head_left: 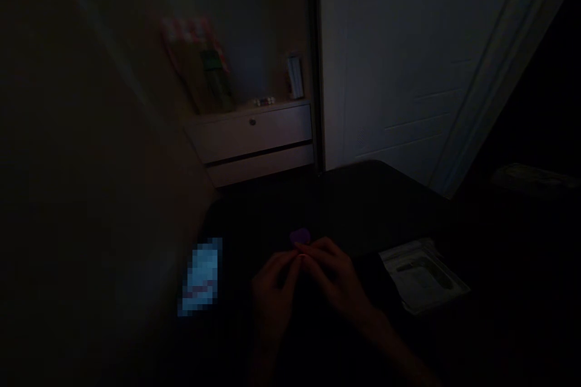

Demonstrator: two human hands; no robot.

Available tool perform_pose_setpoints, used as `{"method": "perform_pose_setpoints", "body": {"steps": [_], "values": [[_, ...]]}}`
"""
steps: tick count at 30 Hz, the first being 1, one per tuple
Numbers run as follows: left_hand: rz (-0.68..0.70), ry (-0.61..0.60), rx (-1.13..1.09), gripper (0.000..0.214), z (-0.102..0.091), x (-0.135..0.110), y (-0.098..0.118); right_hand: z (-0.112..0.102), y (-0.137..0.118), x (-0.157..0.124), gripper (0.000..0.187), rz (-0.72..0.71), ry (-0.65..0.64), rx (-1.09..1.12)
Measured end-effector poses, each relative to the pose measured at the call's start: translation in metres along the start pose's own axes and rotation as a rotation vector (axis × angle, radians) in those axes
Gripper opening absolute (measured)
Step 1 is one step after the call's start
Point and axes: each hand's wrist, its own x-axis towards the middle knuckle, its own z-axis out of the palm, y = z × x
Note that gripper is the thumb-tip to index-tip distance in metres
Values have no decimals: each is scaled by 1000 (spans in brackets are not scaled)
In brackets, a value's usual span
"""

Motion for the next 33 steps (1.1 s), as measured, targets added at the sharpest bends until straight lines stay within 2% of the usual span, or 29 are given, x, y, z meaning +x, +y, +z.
{"method": "perform_pose_setpoints", "body": {"steps": [8,12,16,21,28,33], "values": [[12,12,52,10,-3,-1,2,0,-1,-1,34,25,-42,3],[-13,32,64,11,-4,-1,2,2,-2,0,34,37,-17,-5],[-27,45,72,10,-4,-2,3,3,-1,1,26,26,23,-1],[26,38,104,9,-3,-2,6,2,1,0,18,-15,76,-21],[161,41,176,10,-2,1,8,0,0,1,28,-68,39,-59],[145,74,230,10,-2,0,8,2,-1,-1,30,-30,31,-54]]}}
